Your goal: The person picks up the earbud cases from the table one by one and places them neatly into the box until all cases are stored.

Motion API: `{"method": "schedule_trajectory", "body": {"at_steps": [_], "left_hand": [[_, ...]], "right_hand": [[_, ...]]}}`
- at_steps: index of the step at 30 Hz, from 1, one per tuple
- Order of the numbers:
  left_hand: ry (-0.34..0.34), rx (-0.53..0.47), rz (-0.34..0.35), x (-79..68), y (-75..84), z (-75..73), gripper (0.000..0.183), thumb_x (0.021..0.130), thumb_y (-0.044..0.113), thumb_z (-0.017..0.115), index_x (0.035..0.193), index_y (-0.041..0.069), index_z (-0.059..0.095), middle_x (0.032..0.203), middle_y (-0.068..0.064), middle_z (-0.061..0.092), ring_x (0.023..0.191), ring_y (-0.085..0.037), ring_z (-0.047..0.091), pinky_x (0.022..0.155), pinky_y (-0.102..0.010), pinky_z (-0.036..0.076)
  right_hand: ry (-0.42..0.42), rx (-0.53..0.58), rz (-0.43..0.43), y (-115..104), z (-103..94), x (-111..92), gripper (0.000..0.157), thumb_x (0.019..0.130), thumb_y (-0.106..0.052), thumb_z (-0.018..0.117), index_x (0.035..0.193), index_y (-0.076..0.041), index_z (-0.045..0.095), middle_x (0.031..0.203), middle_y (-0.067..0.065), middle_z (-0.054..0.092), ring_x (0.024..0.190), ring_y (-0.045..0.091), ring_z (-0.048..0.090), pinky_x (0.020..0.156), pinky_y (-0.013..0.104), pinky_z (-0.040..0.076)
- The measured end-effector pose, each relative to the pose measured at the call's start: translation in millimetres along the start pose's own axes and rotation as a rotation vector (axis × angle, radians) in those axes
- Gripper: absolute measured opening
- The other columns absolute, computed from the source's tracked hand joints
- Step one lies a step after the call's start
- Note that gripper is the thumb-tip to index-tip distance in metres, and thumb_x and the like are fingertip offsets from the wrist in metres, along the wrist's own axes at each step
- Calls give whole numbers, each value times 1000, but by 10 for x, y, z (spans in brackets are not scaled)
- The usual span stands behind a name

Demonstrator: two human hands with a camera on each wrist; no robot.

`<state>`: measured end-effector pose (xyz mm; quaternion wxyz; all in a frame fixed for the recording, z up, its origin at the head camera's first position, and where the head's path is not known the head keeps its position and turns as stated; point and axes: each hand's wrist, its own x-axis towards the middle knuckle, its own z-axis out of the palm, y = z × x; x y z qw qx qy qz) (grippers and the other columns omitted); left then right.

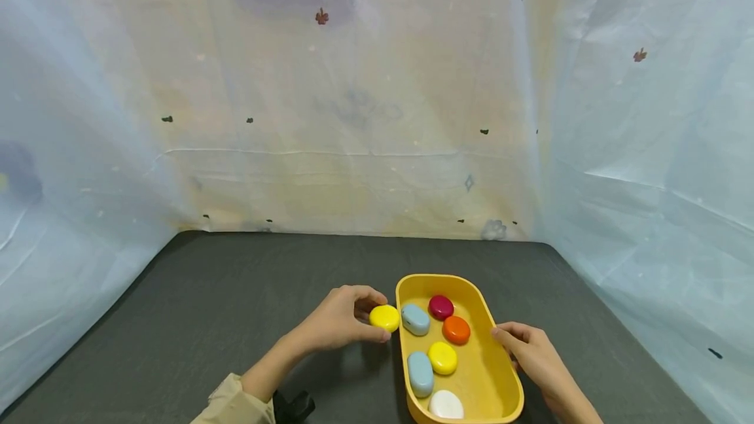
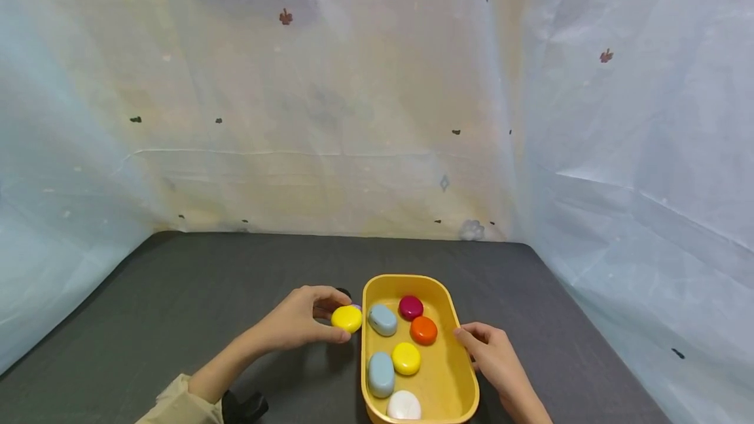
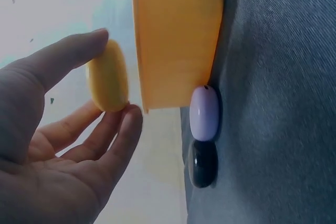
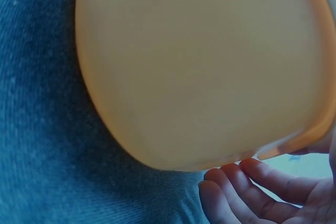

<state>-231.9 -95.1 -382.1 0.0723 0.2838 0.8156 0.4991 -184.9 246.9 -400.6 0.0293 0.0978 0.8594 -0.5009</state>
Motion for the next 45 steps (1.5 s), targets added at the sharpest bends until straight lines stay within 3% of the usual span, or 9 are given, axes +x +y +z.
{"method": "schedule_trajectory", "body": {"at_steps": [6,14,18,28,45], "left_hand": [[81,-29,63,71,68,115,46,81,32,83,118,12,67,106,6,66,92,-12,65,81,-27,54],[139,-39,148,303,131,352,45,83,30,81,119,8,65,106,4,66,92,-13,64,83,-33,55],[122,-15,160,417,137,478,48,83,29,81,120,4,64,107,3,64,94,-10,62,87,-39,54],[71,95,179,626,112,651,48,80,27,83,118,3,67,107,3,65,97,-9,59,86,-33,53],[16,182,169,643,193,720,43,80,33,83,114,11,69,106,9,65,97,-9,59,85,-26,50]], "right_hand": [[0,8,5,20,-3,-4,34,99,-28,59,114,2,68,83,6,61,76,22,54,60,32,47],[-7,16,-8,0,-8,3,33,99,-27,59,113,2,69,80,7,58,67,22,52,56,30,45],[-11,19,-21,-22,-8,-1,32,99,-26,59,113,2,69,81,7,59,67,22,52,56,30,46],[-1,14,-22,-26,-4,0,33,99,-27,60,113,1,69,84,6,62,68,22,53,57,31,46],[24,34,-26,-22,13,-21,27,98,-21,60,110,2,69,76,8,59,60,21,50,54,29,45]]}}
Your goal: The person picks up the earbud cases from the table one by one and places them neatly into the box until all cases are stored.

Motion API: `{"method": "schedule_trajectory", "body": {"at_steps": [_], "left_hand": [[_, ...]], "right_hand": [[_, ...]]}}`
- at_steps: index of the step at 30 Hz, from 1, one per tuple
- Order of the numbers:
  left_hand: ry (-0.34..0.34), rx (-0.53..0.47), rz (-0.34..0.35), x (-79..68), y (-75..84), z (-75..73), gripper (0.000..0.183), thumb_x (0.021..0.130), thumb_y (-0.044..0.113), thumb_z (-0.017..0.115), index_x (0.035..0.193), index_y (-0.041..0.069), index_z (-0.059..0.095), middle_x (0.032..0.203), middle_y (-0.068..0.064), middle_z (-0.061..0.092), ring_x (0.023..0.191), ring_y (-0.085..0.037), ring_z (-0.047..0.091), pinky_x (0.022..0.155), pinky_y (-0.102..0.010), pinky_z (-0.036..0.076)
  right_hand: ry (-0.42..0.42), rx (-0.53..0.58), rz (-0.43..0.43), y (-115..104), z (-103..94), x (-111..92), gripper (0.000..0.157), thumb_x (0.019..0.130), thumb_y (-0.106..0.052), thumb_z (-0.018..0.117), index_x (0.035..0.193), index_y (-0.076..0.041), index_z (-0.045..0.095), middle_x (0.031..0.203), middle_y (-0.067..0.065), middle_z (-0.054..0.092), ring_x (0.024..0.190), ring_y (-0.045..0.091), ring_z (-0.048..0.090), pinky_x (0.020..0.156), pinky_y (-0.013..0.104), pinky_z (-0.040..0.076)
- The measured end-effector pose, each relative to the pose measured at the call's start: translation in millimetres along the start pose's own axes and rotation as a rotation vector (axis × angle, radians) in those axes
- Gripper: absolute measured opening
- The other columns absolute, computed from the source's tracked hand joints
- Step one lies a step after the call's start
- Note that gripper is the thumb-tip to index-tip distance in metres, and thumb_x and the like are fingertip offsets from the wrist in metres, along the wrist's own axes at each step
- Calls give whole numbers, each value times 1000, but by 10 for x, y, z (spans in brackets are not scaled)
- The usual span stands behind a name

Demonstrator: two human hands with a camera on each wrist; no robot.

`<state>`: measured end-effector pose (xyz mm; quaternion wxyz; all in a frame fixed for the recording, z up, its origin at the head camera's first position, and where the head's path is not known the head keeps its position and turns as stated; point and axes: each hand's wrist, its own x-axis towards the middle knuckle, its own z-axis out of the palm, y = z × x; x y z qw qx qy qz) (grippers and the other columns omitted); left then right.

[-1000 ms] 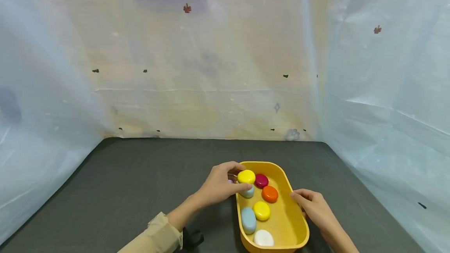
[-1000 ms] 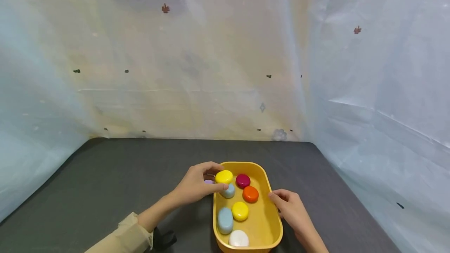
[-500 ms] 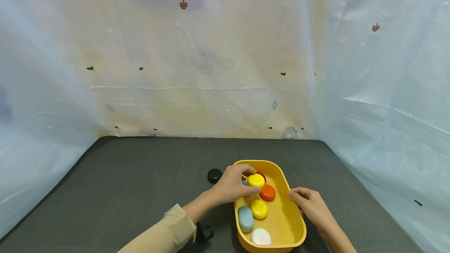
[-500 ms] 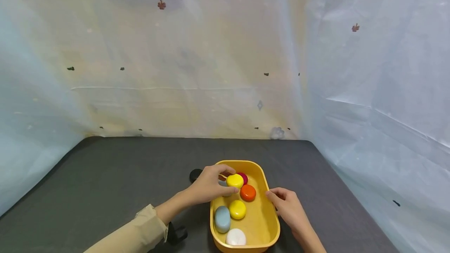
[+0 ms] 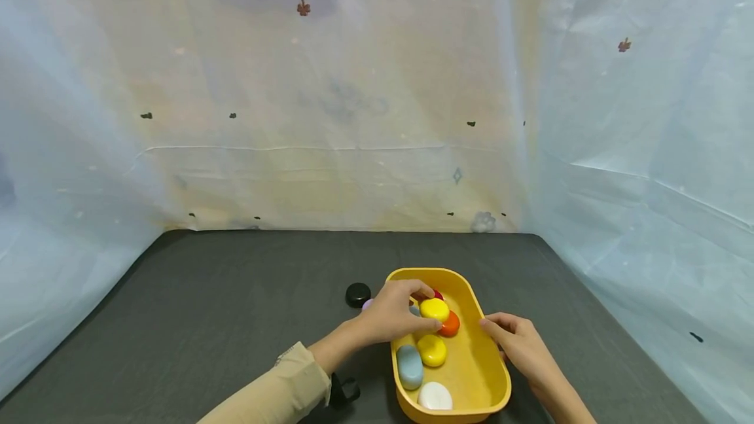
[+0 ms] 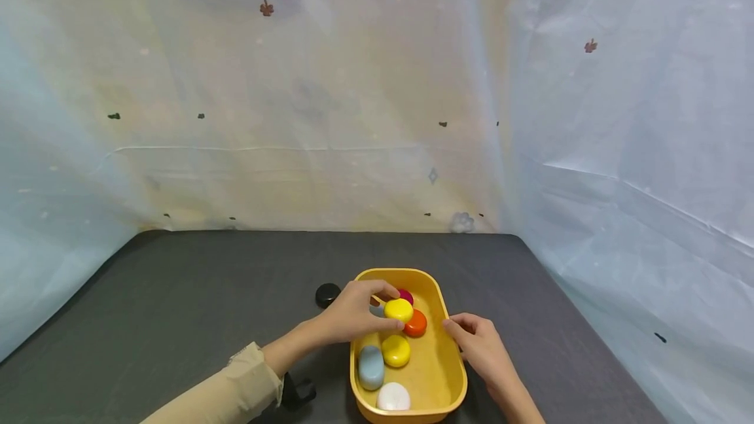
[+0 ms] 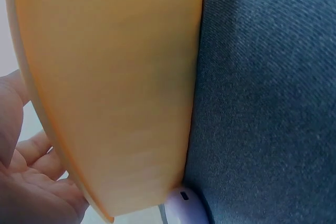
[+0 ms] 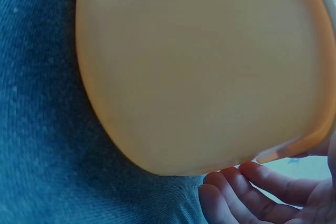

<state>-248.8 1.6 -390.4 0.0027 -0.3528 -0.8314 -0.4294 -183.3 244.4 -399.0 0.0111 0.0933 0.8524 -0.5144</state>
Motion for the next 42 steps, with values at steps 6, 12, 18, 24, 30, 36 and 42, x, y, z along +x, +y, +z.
{"method": "schedule_trajectory", "body": {"at_steps": [6,12,18,24,30,36,42], "left_hand": [[-28,-5,34,21,24,53,45,80,33,83,116,10,69,108,9,66,96,-11,60,85,-25,50],[-43,-37,44,42,47,35,46,83,36,81,119,10,67,107,11,65,101,-16,61,90,-32,51],[70,-98,7,3,26,-127,38,88,37,75,117,13,67,111,6,67,105,-13,60,96,-37,47],[158,-141,-7,-82,-33,-315,39,90,35,74,118,9,66,115,-3,66,110,-24,59,97,-42,47],[215,-120,-37,-179,-148,-451,40,90,39,73,119,12,66,117,-4,65,111,-23,59,96,-41,48],[282,-110,-68,-293,-284,-588,35,90,36,73,118,16,66,116,-1,65,112,-20,60,96,-42,48],[294,-85,-160,-361,-450,-630,33,91,26,73,120,13,65,117,-2,65,113,-23,60,94,-43,49]], "right_hand": [[1,11,-8,12,-2,-1,27,98,-21,61,109,1,70,75,8,59,60,21,50,53,29,45],[-3,4,-6,9,-3,8,29,98,-23,60,110,2,69,77,7,59,62,21,50,55,29,45],[-12,-11,1,-18,-3,16,33,98,-27,60,111,2,68,79,6,59,64,21,51,55,29,45],[-16,-18,8,-24,-7,13,33,99,-28,60,112,2,68,81,6,60,65,22,51,55,29,45],[-20,-25,13,-28,-12,16,33,99,-27,59,112,2,68,78,7,58,63,21,50,55,30,44],[-28,-25,17,-51,-11,21,33,99,-27,59,113,2,68,81,7,60,66,22,51,56,30,45],[-21,-38,23,-31,-16,21,33,99,-27,59,112,2,68,86,6,64,73,21,54,60,31,47]]}}
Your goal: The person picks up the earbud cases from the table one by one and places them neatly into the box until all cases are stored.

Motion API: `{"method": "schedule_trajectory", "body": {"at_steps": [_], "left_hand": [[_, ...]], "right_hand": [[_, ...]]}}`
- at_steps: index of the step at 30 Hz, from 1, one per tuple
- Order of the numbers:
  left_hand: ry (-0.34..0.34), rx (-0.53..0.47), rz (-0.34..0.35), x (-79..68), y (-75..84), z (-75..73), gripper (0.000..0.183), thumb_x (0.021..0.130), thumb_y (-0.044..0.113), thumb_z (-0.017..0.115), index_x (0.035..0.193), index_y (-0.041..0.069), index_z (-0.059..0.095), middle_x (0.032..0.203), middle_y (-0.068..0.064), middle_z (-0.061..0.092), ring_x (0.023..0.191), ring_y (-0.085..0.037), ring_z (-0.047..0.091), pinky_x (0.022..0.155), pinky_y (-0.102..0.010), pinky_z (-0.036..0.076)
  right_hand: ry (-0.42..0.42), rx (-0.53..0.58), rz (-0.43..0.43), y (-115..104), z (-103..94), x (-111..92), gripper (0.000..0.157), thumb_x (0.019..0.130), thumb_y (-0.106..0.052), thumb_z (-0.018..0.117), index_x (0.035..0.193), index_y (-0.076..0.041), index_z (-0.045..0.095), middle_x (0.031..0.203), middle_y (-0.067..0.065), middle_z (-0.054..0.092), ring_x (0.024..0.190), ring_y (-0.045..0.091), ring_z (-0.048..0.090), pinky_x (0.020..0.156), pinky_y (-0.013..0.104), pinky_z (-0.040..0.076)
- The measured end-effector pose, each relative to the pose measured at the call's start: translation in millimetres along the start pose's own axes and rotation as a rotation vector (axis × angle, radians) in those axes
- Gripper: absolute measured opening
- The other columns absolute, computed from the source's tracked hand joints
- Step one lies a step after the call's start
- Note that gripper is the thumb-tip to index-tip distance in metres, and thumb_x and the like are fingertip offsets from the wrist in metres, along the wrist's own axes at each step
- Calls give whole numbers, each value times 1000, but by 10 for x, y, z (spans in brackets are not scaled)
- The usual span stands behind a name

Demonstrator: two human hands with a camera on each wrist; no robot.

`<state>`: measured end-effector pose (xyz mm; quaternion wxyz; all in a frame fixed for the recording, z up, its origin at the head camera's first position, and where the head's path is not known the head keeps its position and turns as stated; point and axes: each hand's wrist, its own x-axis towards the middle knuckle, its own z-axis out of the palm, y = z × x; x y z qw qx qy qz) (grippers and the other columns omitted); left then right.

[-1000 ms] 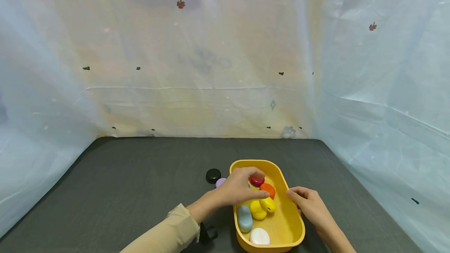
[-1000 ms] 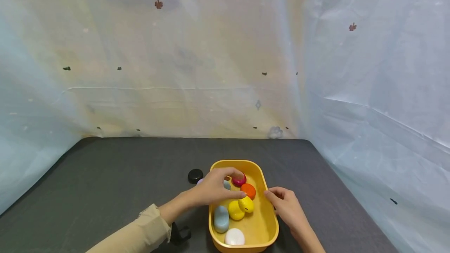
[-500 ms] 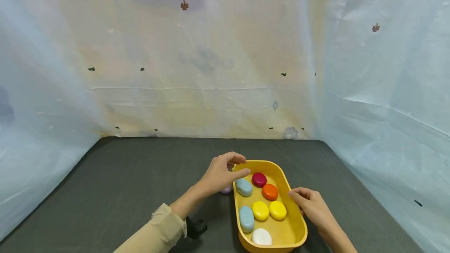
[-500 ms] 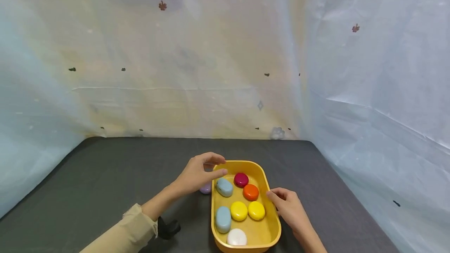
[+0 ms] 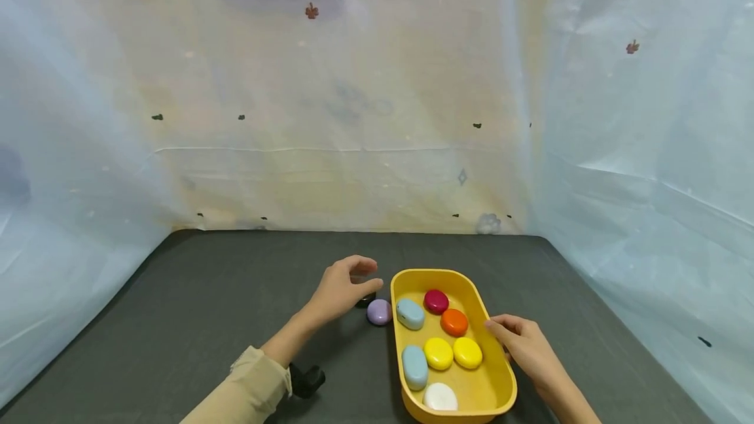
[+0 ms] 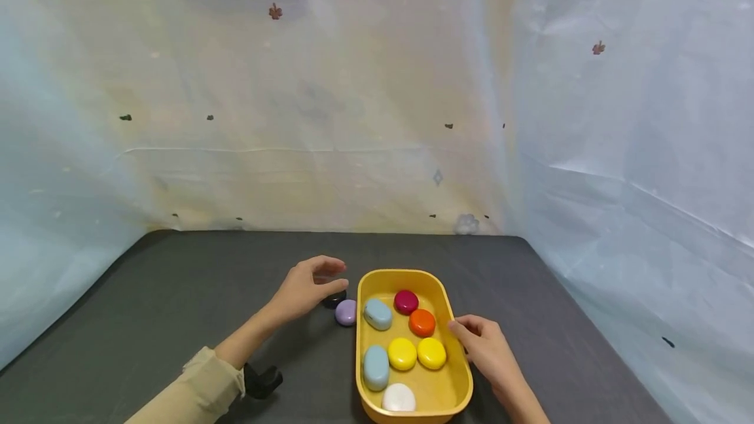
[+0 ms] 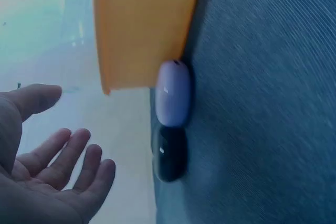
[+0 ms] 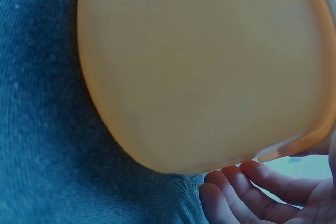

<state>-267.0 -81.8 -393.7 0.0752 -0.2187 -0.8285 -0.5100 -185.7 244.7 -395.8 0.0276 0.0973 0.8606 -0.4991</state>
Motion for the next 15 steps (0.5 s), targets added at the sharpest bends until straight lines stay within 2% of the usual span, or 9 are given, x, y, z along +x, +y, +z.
{"method": "schedule_trajectory", "body": {"at_steps": [7,15], "left_hand": [[3,27,-108,-5,-171,-39,34,91,18,73,123,10,65,121,-5,64,114,-27,59,92,-46,50],[-12,59,-163,7,-288,-79,40,88,19,75,125,7,64,122,-7,63,114,-30,58,92,-48,49]], "right_hand": [[8,1,5,32,7,3,32,99,-26,58,111,2,69,87,5,64,74,21,54,60,30,48],[11,5,3,34,21,17,33,99,-27,59,112,3,68,82,6,59,70,21,52,57,29,45]]}}
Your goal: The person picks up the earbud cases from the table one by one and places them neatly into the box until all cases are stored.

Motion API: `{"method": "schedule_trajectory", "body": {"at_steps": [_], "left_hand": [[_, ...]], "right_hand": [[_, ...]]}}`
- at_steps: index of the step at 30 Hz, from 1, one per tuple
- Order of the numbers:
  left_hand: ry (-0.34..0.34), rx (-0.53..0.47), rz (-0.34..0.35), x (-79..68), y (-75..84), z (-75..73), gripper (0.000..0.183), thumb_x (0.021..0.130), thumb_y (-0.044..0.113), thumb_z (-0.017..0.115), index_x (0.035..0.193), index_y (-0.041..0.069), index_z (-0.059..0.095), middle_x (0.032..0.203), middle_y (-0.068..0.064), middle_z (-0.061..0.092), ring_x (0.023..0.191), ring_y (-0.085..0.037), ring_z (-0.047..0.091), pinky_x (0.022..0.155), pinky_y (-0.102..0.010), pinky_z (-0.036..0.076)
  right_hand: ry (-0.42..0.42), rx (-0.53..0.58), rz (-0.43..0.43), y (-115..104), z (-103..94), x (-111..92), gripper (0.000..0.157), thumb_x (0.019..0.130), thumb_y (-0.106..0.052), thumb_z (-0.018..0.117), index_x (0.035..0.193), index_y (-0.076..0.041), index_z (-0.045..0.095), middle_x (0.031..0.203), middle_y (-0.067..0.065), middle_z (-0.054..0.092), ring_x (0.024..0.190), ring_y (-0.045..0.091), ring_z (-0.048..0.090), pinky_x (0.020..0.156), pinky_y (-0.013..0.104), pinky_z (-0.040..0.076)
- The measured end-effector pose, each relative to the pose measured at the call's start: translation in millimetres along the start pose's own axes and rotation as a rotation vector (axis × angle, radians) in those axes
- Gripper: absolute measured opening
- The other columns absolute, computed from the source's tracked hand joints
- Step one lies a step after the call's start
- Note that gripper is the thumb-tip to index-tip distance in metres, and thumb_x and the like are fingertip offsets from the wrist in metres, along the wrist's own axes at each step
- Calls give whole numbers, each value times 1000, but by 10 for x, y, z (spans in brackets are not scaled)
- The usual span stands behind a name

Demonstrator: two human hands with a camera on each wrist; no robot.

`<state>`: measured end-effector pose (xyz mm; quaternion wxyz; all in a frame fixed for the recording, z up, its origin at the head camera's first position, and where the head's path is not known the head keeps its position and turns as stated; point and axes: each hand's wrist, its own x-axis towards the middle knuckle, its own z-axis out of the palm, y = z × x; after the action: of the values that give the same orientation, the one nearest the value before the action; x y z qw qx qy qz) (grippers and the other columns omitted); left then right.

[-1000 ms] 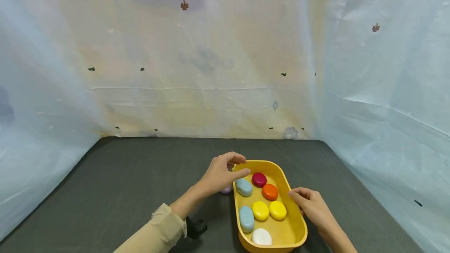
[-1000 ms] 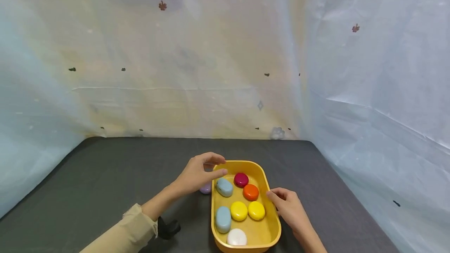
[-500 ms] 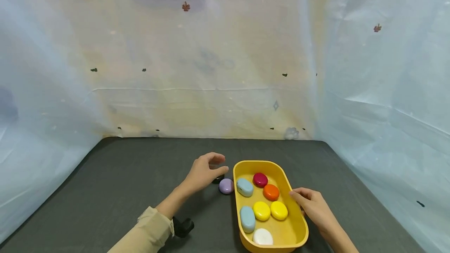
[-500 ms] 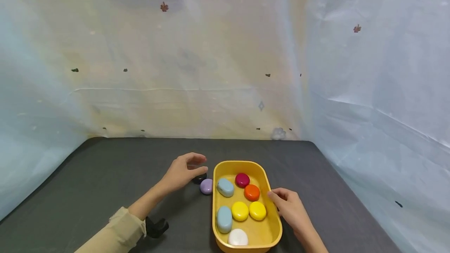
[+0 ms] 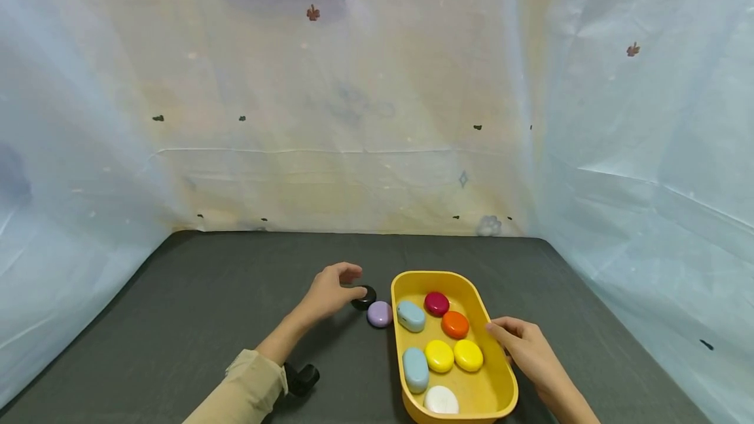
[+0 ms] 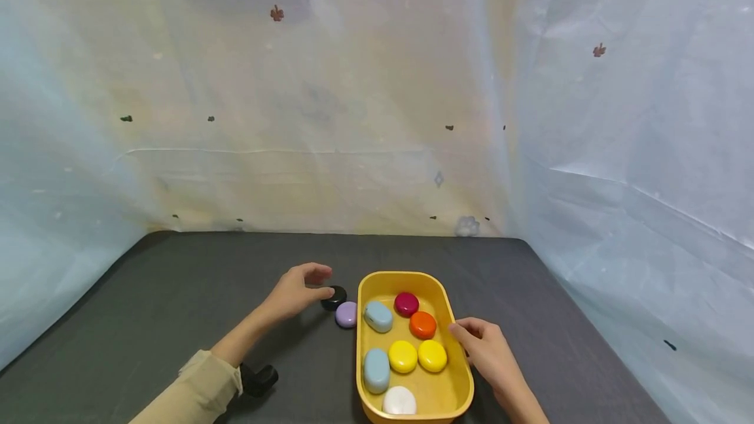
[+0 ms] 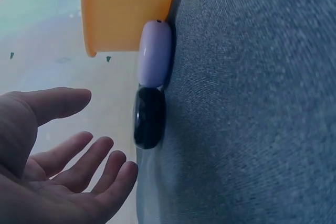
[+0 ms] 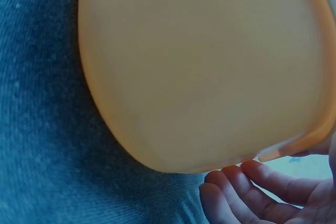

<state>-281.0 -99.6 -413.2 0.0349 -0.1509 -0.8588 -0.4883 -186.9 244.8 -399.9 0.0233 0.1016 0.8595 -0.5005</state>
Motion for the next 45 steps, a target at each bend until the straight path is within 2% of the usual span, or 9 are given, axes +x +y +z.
{"method": "schedule_trajectory", "body": {"at_steps": [13,21,31,45], "left_hand": [[-35,-10,-28,72,-57,-14,45,88,18,76,128,4,62,123,-10,63,114,-30,58,90,-49,50],[-45,21,-30,93,-121,-24,47,83,15,80,125,3,64,119,-8,64,113,-31,58,91,-50,49],[-81,21,-29,78,-141,-9,52,78,12,84,125,1,63,122,-10,64,115,-32,58,93,-49,49],[-136,-2,-26,67,-161,-20,58,72,6,88,124,1,64,119,-10,64,109,-30,59,90,-46,50]], "right_hand": [[-4,-17,8,-32,-23,20,35,99,-28,59,113,2,68,83,6,61,70,22,52,59,31,46],[-6,4,20,11,-11,9,35,100,-29,58,114,2,68,74,8,55,62,22,49,56,30,43],[-13,5,40,21,-20,9,35,100,-30,58,113,1,68,76,8,55,66,22,50,57,30,44],[-23,-14,48,25,-17,34,36,100,-29,57,115,2,68,83,7,60,73,21,54,61,32,48]]}}
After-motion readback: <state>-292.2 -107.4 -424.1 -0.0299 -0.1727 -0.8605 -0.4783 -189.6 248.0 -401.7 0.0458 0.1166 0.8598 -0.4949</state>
